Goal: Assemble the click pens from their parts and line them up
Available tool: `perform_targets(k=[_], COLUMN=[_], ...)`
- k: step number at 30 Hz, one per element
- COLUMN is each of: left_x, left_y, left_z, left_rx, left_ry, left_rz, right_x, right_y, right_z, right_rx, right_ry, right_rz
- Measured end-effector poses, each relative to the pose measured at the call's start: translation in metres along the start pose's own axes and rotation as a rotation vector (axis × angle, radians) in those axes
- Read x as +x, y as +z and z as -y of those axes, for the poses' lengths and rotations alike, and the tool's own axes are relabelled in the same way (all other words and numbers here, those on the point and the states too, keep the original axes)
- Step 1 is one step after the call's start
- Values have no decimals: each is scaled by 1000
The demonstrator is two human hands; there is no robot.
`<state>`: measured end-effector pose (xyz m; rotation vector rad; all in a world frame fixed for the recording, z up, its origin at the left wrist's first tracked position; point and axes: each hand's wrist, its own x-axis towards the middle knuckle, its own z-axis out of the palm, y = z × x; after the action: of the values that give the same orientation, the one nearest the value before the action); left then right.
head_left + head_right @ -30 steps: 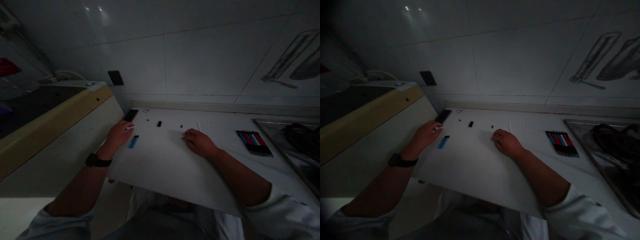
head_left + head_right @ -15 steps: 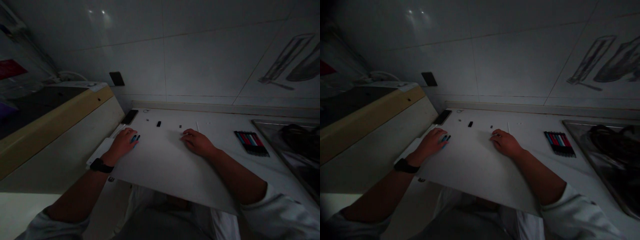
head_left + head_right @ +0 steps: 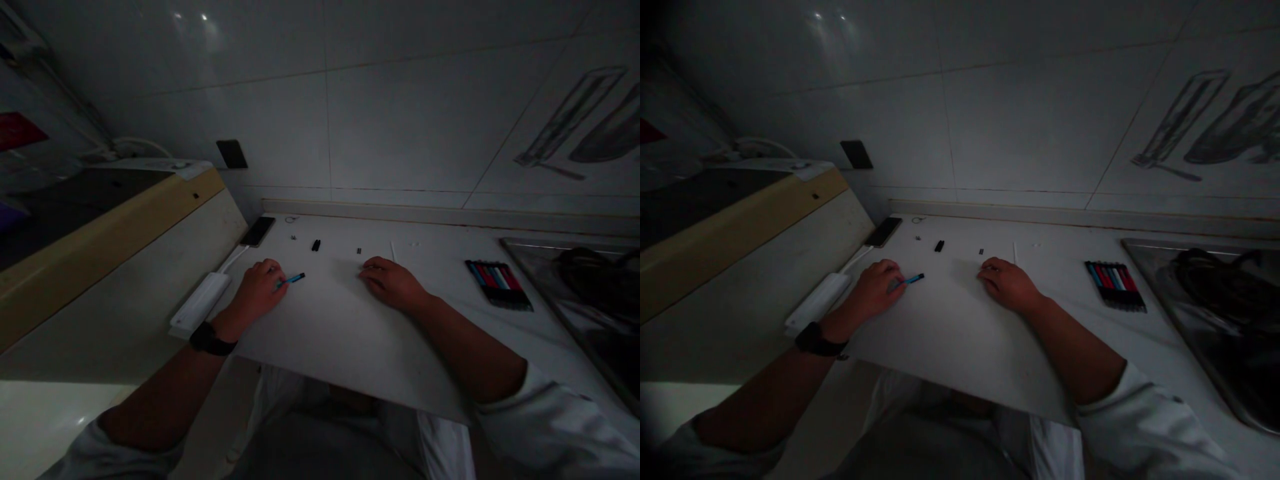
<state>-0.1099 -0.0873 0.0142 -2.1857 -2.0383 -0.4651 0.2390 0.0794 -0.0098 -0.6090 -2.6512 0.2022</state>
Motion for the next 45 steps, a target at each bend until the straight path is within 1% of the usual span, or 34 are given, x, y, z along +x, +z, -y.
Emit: perform_targets(k=[4, 8, 10, 13, 18, 20, 22, 25, 28, 31, 33, 35, 37, 38, 40, 43, 45], left_x=[15, 30, 40, 56, 85, 95, 102, 110, 114, 117, 118, 119, 119, 119, 117, 114, 113], left_y=[-6, -6, -5, -2, -2, -2, -1, 4, 16, 34, 45, 54, 58, 59, 59, 61, 64], left_z=[-25, -45, -54, -69, -100, -110, -117, -123, -123, -118, -111, -104, -98, -97, -96, -100, -101], left_rx=[-208, -308, -301, -228, -173, -183, -239, -405, -611, -844, -1007, -1144, -1233, -1249, -1213, -1101, -1048], left_ry=[95, 99, 120, 223, 381, 416, 426, 380, 297, 167, 57, -50, -129, -148, -135, -75, -71], left_rz=[-50, -16, 13, 27, -2, -5, -18, -42, -73, -114, -116, -113, -116, -115, -106, -100, -78], right_x=[0, 1, 3, 4, 5, 5, 5, 5, 4, 3, 3, 2, 2, 3, 3, 3, 3], right_y=[-1, -2, -2, -2, -2, -1, 1, 3, 4, 5, 6, 8, 8, 8, 8, 5, 3], right_z=[2, 4, 6, 9, 10, 8, 4, -2, -6, -7, -8, -8, -8, -7, -6, -3, -3], right_rx=[28, 125, 227, 365, 398, 412, 432, 457, 465, 450, 440, 432, 415, 405, 385, 368, 352], right_ry=[-10, -9, 7, 11, -50, -37, -14, 16, 51, 92, 114, 136, 165, 178, 182, 133, 109], right_rz=[-14, -57, -99, -140, -135, -159, -203, -253, -251, -222, -207, -192, -177, -170, -163, -157, -158])
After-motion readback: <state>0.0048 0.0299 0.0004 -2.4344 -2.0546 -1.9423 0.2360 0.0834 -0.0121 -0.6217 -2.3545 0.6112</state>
